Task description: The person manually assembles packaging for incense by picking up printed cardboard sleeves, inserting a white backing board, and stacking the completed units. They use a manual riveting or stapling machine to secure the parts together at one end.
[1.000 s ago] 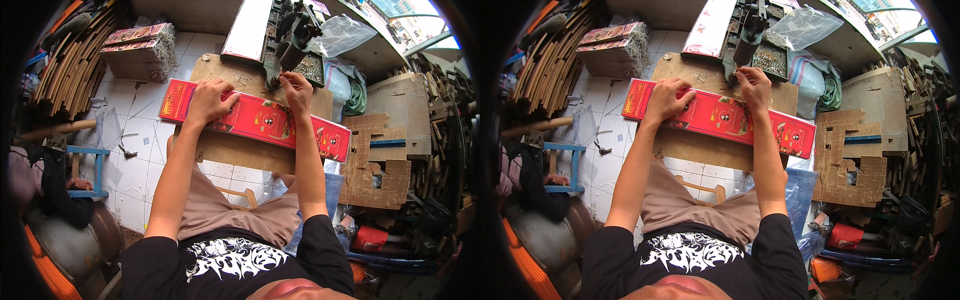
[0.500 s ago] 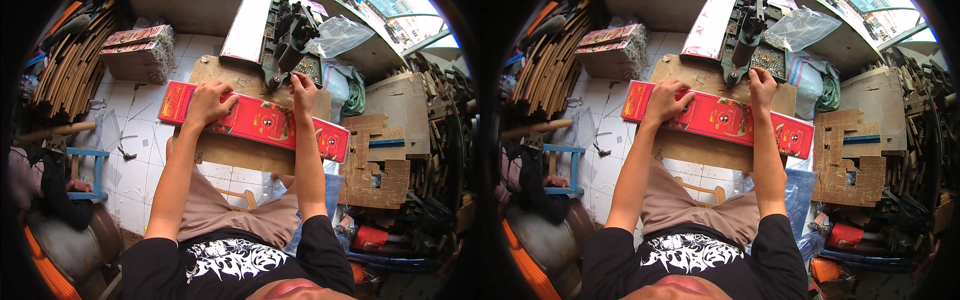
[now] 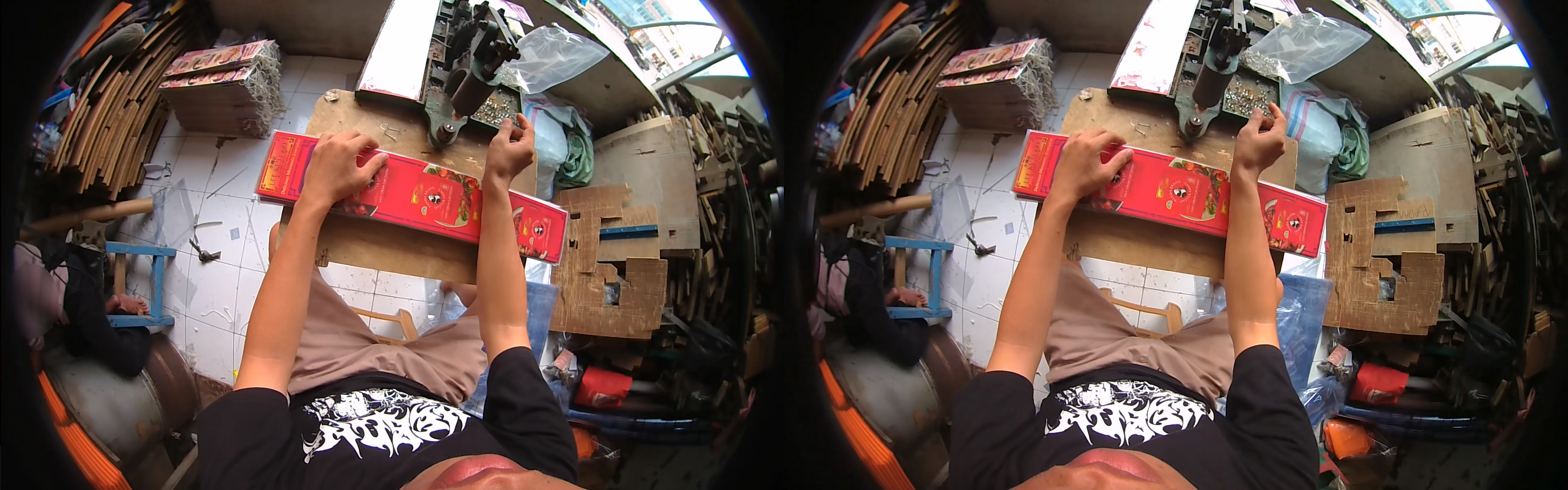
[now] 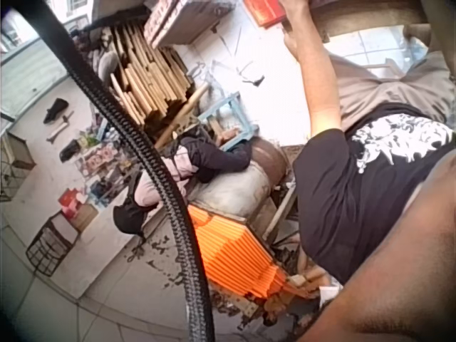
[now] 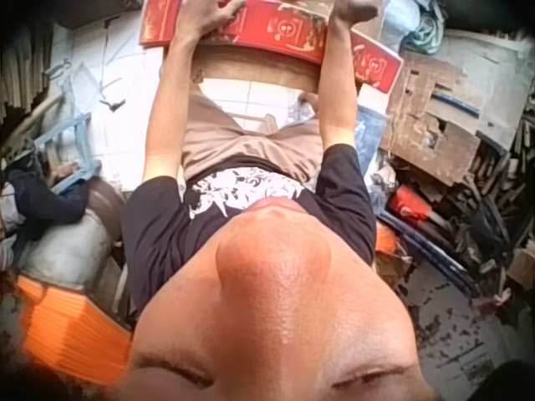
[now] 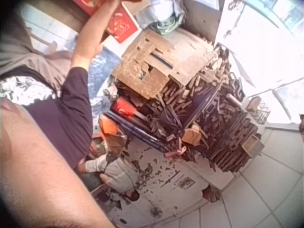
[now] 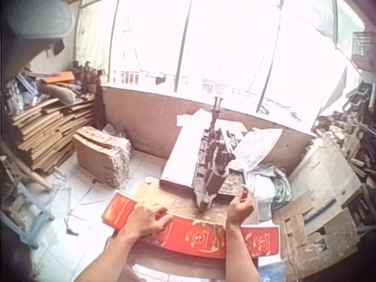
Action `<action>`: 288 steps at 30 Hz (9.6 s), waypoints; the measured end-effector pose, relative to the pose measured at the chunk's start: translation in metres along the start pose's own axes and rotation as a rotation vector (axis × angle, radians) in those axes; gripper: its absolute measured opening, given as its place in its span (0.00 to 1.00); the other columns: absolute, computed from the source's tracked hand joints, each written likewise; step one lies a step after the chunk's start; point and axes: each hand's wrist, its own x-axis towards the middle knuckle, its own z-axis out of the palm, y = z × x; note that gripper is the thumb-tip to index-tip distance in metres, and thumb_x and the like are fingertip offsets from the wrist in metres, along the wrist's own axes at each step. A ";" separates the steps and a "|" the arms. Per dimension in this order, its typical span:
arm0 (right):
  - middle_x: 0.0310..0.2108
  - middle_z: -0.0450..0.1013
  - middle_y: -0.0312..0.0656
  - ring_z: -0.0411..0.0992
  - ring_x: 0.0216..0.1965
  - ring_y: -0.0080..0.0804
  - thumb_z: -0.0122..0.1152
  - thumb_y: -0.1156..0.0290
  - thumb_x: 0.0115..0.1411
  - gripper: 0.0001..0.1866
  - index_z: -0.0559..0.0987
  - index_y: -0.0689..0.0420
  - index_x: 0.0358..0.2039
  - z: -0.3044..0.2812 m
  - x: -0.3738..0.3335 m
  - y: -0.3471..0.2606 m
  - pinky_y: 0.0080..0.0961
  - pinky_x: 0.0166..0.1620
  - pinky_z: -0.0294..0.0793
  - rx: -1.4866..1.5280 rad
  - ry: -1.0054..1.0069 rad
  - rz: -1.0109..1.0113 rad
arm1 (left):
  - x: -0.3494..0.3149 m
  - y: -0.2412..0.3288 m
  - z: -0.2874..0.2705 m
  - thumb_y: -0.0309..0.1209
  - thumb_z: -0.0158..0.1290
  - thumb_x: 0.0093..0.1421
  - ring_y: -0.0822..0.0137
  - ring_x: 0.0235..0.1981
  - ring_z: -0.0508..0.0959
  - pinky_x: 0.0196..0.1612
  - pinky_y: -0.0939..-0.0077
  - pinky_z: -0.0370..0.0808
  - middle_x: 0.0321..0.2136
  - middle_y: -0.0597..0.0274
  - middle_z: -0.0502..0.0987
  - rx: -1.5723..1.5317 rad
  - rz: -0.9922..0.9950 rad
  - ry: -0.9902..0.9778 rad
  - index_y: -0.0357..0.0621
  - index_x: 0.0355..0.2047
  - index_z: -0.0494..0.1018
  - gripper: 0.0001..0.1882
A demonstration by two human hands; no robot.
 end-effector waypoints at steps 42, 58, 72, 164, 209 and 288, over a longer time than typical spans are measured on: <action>0.28 0.81 0.44 0.80 0.31 0.33 0.69 0.67 0.50 0.09 0.86 0.56 0.32 -0.093 0.087 0.033 0.30 0.37 0.77 -0.869 -1.125 -0.358 | -0.001 -0.005 -0.002 0.41 0.57 0.58 0.55 0.37 0.79 0.50 0.63 0.71 0.34 0.57 0.81 -0.055 -0.009 0.021 0.45 0.32 0.80 0.13; 0.46 0.77 0.52 0.75 0.50 0.42 0.67 0.57 0.56 0.22 0.81 0.56 0.48 -0.158 0.001 0.011 0.35 0.55 0.71 -0.305 -0.505 -0.133 | -0.005 -0.010 -0.001 0.41 0.56 0.58 0.53 0.38 0.80 0.48 0.62 0.72 0.33 0.55 0.81 -0.057 0.019 0.021 0.44 0.32 0.81 0.13; 0.61 0.62 0.56 0.59 0.64 0.50 0.63 0.56 0.62 0.32 0.67 0.61 0.61 -0.313 -0.077 0.055 0.38 0.65 0.58 -0.491 -0.371 -0.003 | 0.000 -0.014 0.001 0.42 0.56 0.59 0.57 0.36 0.83 0.42 0.64 0.78 0.35 0.56 0.83 -0.046 0.002 0.009 0.50 0.36 0.82 0.12; 0.55 0.71 0.50 0.69 0.56 0.40 0.66 0.58 0.60 0.29 0.73 0.58 0.58 -0.271 -0.023 0.062 0.36 0.57 0.67 -0.286 -0.287 0.236 | -0.021 0.219 -0.075 0.30 0.60 0.48 0.65 0.23 0.73 0.30 0.71 0.71 0.25 0.61 0.73 -0.627 0.897 0.109 0.50 0.36 0.73 0.13; 0.42 0.78 0.53 0.78 0.41 0.43 0.73 0.53 0.51 0.29 0.81 0.62 0.47 -0.232 -0.014 0.072 0.35 0.48 0.75 -0.569 -0.328 0.271 | -0.099 -0.070 -0.072 0.35 0.57 0.62 0.58 0.38 0.81 0.42 0.68 0.77 0.40 0.47 0.81 0.007 -0.461 0.281 0.34 0.50 0.76 0.20; 0.50 0.76 0.55 0.75 0.48 0.29 0.59 0.77 0.62 0.26 0.70 0.63 0.61 -0.216 -0.088 -0.027 0.23 0.51 0.72 0.026 -0.896 0.352 | 0.030 0.030 0.029 0.29 0.51 0.65 0.67 0.33 0.83 0.33 0.76 0.84 0.35 0.52 0.80 -1.280 -0.629 -0.344 0.36 0.51 0.62 0.17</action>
